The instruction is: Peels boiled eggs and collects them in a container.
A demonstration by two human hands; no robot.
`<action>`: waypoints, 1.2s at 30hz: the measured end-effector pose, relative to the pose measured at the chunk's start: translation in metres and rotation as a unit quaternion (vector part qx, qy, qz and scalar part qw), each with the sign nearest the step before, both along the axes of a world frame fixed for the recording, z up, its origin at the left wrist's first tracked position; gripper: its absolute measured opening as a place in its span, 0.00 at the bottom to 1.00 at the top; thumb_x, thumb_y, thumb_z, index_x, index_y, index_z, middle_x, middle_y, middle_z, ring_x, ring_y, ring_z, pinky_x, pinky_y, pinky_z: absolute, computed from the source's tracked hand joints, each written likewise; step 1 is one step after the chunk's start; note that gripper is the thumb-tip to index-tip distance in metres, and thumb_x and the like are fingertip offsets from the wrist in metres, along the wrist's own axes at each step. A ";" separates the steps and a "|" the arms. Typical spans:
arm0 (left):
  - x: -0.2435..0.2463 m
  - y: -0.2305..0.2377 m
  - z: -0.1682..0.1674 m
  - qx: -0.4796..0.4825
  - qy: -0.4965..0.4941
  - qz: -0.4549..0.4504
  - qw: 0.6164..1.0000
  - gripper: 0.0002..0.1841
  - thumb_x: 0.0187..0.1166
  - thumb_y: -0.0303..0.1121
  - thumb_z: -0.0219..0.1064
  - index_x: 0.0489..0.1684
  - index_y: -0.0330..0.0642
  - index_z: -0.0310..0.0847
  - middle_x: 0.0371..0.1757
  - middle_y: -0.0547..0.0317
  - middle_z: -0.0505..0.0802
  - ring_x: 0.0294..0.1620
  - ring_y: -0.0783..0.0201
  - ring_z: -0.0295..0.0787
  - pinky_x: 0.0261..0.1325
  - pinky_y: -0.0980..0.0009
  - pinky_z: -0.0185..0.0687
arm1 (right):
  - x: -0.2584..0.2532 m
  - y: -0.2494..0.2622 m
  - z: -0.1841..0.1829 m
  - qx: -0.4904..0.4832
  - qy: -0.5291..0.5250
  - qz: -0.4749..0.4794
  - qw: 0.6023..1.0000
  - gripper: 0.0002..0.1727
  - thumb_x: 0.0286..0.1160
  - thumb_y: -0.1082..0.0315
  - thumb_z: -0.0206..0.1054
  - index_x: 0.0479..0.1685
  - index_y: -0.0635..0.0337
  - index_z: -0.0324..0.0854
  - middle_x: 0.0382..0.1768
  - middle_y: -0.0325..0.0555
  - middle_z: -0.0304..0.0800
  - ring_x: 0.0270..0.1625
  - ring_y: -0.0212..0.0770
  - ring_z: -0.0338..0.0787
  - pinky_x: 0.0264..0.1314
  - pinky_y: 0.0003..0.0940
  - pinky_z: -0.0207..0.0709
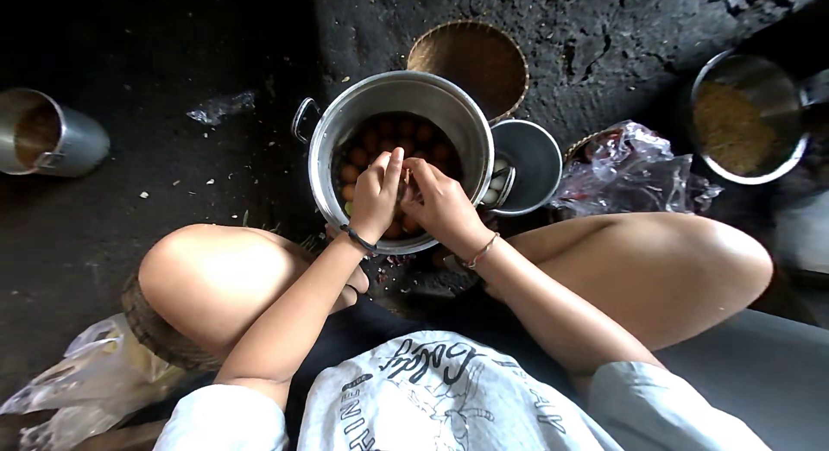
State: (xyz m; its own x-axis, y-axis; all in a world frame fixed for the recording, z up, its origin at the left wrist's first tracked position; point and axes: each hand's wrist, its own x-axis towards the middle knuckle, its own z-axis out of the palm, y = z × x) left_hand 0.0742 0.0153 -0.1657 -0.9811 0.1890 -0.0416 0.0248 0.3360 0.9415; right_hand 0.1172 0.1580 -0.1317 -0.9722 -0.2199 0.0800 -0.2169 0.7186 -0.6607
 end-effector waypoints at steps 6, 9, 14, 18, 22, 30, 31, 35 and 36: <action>0.000 0.001 -0.001 -0.010 0.000 -0.012 1.000 0.25 0.95 0.47 0.42 0.44 0.38 0.82 0.32 0.59 0.84 0.35 0.67 0.83 0.45 0.66 0.80 | -0.001 -0.006 -0.002 0.010 -0.009 -0.025 1.000 0.24 0.74 0.77 0.68 0.71 0.65 0.74 0.50 0.59 0.87 0.40 0.53 0.92 0.41 0.49 0.87; 0.000 0.000 -0.001 0.007 -0.020 -0.005 1.000 0.27 0.95 0.48 0.42 0.46 0.38 0.84 0.34 0.58 0.86 0.38 0.68 0.84 0.47 0.66 0.81 | -0.001 -0.003 -0.004 -0.005 -0.002 -0.020 1.000 0.22 0.78 0.75 0.65 0.71 0.65 0.74 0.50 0.59 0.87 0.39 0.51 0.91 0.41 0.46 0.87; -0.006 -0.005 0.003 0.039 -0.063 -0.002 0.997 0.31 0.94 0.53 0.40 0.48 0.39 0.87 0.38 0.59 0.91 0.42 0.70 0.87 0.52 0.66 0.83 | -0.006 0.015 -0.004 -0.062 -0.017 0.043 0.997 0.21 0.82 0.65 0.67 0.72 0.58 0.75 0.50 0.51 0.89 0.39 0.41 0.91 0.42 0.39 0.88; -0.010 -0.009 0.008 0.031 -0.052 -0.020 0.998 0.26 0.94 0.48 0.47 0.43 0.38 0.88 0.42 0.60 0.90 0.44 0.72 0.85 0.54 0.68 0.79 | -0.009 0.020 -0.006 -0.057 0.011 0.069 0.996 0.17 0.83 0.66 0.65 0.67 0.59 0.79 0.43 0.50 0.90 0.32 0.39 0.89 0.36 0.37 0.86; -0.008 -0.008 0.011 0.010 -0.059 -0.021 0.998 0.26 0.94 0.47 0.48 0.45 0.35 0.87 0.41 0.56 0.90 0.45 0.70 0.85 0.56 0.66 0.80 | -0.003 0.014 -0.010 -0.015 0.056 0.047 0.997 0.15 0.84 0.72 0.61 0.65 0.63 0.79 0.41 0.52 0.89 0.29 0.43 0.88 0.33 0.40 0.85; -0.007 -0.007 0.005 0.048 -0.043 0.000 0.998 0.24 0.95 0.44 0.45 0.52 0.34 0.85 0.46 0.55 0.90 0.49 0.71 0.85 0.59 0.69 0.80 | -0.008 0.018 -0.018 -0.147 -0.009 0.028 0.989 0.17 0.83 0.66 0.65 0.67 0.60 0.76 0.36 0.46 0.87 0.27 0.34 0.86 0.29 0.29 0.84; -0.007 -0.006 0.005 0.047 -0.039 0.001 0.998 0.24 0.95 0.44 0.45 0.52 0.33 0.85 0.46 0.55 0.90 0.49 0.71 0.85 0.60 0.69 0.80 | -0.007 0.018 -0.018 -0.149 -0.015 0.031 0.988 0.17 0.83 0.67 0.64 0.68 0.59 0.75 0.35 0.45 0.86 0.27 0.33 0.85 0.28 0.29 0.83; -0.005 -0.004 0.003 0.048 -0.024 0.004 0.999 0.24 0.95 0.43 0.46 0.51 0.33 0.85 0.45 0.54 0.89 0.49 0.71 0.85 0.59 0.69 0.80 | -0.004 0.013 -0.014 -0.123 -0.021 0.018 0.992 0.22 0.79 0.72 0.63 0.72 0.60 0.73 0.40 0.47 0.84 0.29 0.36 0.82 0.30 0.32 0.81; -0.005 -0.004 0.003 0.051 -0.026 0.007 0.998 0.24 0.95 0.43 0.45 0.51 0.33 0.85 0.46 0.55 0.90 0.49 0.72 0.86 0.60 0.70 0.80 | -0.003 0.012 -0.014 -0.120 -0.018 0.016 0.992 0.24 0.77 0.74 0.62 0.73 0.60 0.72 0.43 0.49 0.85 0.32 0.37 0.83 0.33 0.34 0.82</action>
